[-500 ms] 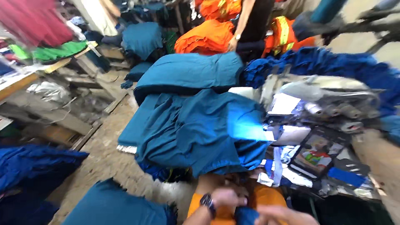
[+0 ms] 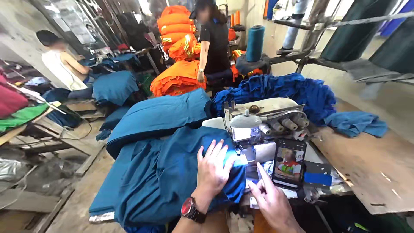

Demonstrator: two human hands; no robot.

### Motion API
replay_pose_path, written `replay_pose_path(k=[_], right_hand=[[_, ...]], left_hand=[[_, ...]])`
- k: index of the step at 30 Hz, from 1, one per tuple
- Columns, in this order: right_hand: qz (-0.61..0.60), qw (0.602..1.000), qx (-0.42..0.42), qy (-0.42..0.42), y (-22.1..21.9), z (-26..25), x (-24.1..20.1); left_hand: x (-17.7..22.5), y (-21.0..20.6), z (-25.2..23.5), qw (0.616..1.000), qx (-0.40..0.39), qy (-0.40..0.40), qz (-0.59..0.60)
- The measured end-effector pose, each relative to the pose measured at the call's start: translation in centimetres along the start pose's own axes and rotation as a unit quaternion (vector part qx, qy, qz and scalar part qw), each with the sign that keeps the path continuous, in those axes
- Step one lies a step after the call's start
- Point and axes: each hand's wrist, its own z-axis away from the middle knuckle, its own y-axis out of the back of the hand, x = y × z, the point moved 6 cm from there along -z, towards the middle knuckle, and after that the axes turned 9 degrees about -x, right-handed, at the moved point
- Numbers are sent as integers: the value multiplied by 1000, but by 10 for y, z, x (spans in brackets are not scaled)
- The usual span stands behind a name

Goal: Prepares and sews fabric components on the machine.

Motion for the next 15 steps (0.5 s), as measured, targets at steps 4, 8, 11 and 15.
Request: replay_pose_path(k=[4,8,11,15], right_hand=[[20,995,45,87,2,-1,-24],[-18,998,24,54,-7,-23,-28],[-118,992,41,-1,-14,-18,-12],[-89,996,-4,12,-31,-15,4]], left_hand=[[5,9,-7,999,-38,-2,13],[4,4,-25,987,-160,-22,-16],[0,-4,-28,973,-209,-24,-93],[-1,-8,-26,976,-188,-39,-106]])
